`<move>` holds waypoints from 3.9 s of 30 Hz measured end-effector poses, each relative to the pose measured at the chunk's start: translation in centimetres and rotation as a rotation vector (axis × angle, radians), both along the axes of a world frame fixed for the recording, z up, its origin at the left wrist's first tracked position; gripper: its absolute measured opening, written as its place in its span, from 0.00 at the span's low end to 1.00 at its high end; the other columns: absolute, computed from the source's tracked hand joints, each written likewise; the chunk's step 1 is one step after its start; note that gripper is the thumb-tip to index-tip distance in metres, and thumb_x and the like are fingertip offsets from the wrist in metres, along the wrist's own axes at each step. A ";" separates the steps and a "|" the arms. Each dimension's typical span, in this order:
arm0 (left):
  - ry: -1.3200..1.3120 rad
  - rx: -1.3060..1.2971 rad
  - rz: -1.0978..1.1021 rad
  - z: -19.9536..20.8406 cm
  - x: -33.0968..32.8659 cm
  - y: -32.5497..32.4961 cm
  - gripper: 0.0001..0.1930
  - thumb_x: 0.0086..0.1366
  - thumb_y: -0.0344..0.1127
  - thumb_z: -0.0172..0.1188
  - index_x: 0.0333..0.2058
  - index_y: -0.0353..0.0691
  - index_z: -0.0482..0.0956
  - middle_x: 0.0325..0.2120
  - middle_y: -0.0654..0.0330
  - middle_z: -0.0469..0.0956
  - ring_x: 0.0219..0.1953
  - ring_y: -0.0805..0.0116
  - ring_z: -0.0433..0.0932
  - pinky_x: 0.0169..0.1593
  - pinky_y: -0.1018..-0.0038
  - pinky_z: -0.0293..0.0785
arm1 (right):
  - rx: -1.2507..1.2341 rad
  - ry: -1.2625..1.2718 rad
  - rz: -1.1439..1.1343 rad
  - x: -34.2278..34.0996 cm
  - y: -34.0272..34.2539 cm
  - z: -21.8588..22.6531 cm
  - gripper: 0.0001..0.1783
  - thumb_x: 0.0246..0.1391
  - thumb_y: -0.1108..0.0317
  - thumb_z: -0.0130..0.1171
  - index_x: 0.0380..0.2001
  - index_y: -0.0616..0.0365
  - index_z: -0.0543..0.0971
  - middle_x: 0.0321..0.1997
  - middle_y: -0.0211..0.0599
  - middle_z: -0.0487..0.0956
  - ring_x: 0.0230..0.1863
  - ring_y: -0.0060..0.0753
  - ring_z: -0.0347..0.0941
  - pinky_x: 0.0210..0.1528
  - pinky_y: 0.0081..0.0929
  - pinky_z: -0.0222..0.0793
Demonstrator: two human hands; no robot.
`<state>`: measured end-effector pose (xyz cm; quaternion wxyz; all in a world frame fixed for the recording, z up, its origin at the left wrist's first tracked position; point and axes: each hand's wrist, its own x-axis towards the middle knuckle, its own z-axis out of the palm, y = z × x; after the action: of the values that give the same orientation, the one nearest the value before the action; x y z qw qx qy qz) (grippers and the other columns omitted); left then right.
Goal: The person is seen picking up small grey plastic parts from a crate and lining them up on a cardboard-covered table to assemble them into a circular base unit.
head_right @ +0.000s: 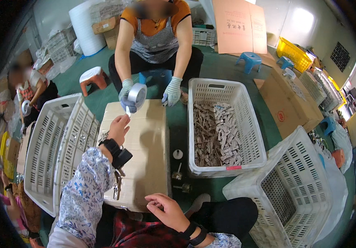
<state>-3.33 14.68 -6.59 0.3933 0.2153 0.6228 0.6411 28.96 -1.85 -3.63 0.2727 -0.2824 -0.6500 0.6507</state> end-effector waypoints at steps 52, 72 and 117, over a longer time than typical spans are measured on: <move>1.124 0.291 -0.835 -4.9 13.4 -26.7 0.22 0.55 0.31 0.60 0.51 0.40 0.76 0.55 0.54 0.73 0.60 0.54 0.71 0.65 0.54 0.64 | 0.283 -0.342 -0.698 -4.5 -1.0 -14.2 0.24 0.50 0.72 0.70 0.44 0.59 0.66 0.67 0.54 0.63 0.65 0.45 0.62 0.65 0.40 0.58; 1.216 0.187 -0.857 -4.8 14.2 -27.2 0.21 0.61 0.33 0.54 0.53 0.37 0.75 0.59 0.52 0.69 0.63 0.54 0.68 0.67 0.56 0.62 | -0.104 -0.202 -0.618 -3.9 -0.6 -14.9 0.28 0.58 0.63 0.67 0.55 0.67 0.69 0.52 0.43 0.77 0.52 0.33 0.73 0.57 0.31 0.68; 1.596 -0.103 -0.960 -3.7 17.0 -28.7 0.27 0.58 0.41 0.56 0.55 0.37 0.79 0.68 0.55 0.60 0.71 0.58 0.55 0.71 0.52 0.53 | -0.563 -0.035 -0.434 -3.5 1.1 -11.6 0.22 0.63 0.67 0.59 0.57 0.64 0.69 0.58 0.39 0.74 0.59 0.31 0.68 0.63 0.31 0.61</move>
<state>13.62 -14.07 -10.34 0.0809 0.8090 0.5806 0.0438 25.44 -0.73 -15.24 0.3050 -0.4889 -0.3747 0.7263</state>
